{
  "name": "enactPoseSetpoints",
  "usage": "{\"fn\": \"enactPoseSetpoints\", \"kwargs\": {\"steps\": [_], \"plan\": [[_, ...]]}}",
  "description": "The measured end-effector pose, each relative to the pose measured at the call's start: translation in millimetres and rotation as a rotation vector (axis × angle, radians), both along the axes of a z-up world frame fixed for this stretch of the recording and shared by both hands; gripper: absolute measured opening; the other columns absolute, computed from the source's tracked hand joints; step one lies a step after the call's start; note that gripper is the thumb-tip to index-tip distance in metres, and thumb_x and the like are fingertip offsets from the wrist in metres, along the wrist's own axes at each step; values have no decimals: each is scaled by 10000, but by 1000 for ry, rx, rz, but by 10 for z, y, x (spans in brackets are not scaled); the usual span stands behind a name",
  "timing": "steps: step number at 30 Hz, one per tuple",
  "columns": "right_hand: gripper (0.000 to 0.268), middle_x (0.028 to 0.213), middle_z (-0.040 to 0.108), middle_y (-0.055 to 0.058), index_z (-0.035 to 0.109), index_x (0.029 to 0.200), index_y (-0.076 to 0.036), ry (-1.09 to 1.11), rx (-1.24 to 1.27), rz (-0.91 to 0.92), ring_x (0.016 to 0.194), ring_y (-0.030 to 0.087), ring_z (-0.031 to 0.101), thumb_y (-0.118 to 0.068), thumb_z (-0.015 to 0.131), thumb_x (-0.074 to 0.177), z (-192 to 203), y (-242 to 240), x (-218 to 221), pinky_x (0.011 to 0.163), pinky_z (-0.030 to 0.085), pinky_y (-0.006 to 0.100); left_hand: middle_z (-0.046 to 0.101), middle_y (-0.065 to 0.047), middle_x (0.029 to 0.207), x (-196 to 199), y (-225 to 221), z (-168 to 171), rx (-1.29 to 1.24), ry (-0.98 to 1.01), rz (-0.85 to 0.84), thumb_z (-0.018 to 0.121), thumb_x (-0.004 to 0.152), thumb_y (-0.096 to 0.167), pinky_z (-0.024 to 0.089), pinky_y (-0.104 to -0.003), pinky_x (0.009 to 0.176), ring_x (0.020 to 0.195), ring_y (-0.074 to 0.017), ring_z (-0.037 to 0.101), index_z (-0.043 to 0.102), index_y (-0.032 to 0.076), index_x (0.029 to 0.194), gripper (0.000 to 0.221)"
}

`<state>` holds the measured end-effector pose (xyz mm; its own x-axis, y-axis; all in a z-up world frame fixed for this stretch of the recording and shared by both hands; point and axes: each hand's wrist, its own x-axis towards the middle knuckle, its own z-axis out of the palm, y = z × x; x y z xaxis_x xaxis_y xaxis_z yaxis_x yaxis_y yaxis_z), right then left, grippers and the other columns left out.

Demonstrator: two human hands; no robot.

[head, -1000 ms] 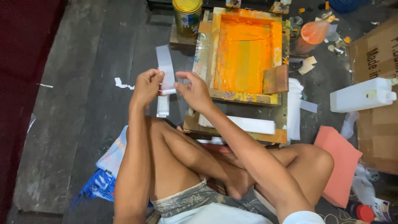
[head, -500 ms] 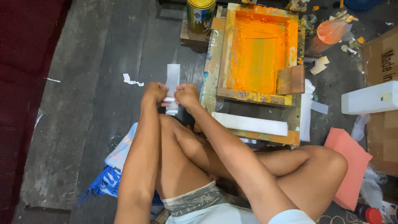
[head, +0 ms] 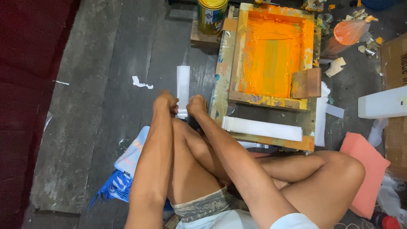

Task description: Applying tape to a screen printing frame and spreading orange ink using a manual squeegee.

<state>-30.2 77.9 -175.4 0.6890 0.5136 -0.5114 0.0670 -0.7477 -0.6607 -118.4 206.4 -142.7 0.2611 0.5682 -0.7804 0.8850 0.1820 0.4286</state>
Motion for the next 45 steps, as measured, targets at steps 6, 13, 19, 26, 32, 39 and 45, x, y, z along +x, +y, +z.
{"fn": "enactPoseSetpoints", "kwargs": {"steps": [6,13,19,26,32,39,45], "plan": [[232,983,766,227,798,950,-74,-57,52,34,1050,417,732,-40,587,861,-63,-1,-2,855,602,498,741,-303,911,25,249,-478,99,47,-166,701,913,143,620,-570,672,801,-417,754,716,-174,960,321],[235,908,778,189,803,921,-116,49,-165,52,995,377,753,13,723,742,141,28,-16,837,610,492,752,-279,895,-16,-7,45,164,50,-107,666,918,151,621,-505,703,793,-376,767,749,-115,949,280],[319,1119,707,359,719,1139,87,-110,221,273,1119,518,668,-15,520,911,1257,-342,3,925,569,595,667,-313,1226,77,-195,585,334,44,-119,655,972,325,561,-623,918,1172,-492,635,655,-92,1211,481],[311,947,779,191,755,1150,-40,-333,419,289,971,392,731,-42,538,926,2135,-1405,507,858,578,518,752,-226,990,642,-1030,1380,523,-203,-352,550,945,349,570,-581,872,1028,-464,709,788,126,999,331],[258,992,794,115,772,1144,-129,-395,389,195,988,324,734,-74,635,932,2399,-2557,879,852,577,474,743,-280,1043,777,-2113,2011,329,-595,-705,612,927,137,518,-595,948,1116,-489,657,775,32,1081,248],[412,1294,652,-16,708,1287,-214,-545,52,442,1230,314,540,-330,720,892,2110,-3356,1131,949,471,496,682,-71,1026,988,-2444,1232,456,-551,-971,841,806,292,461,-579,962,1101,-365,589,795,193,1069,285],[358,1216,648,-15,739,1237,-228,-669,98,421,1202,289,565,-289,749,884,1984,-3390,1096,880,490,444,635,-96,918,955,-2523,1307,456,-668,-883,771,883,185,458,-545,856,970,-375,578,802,142,1068,193]]}}
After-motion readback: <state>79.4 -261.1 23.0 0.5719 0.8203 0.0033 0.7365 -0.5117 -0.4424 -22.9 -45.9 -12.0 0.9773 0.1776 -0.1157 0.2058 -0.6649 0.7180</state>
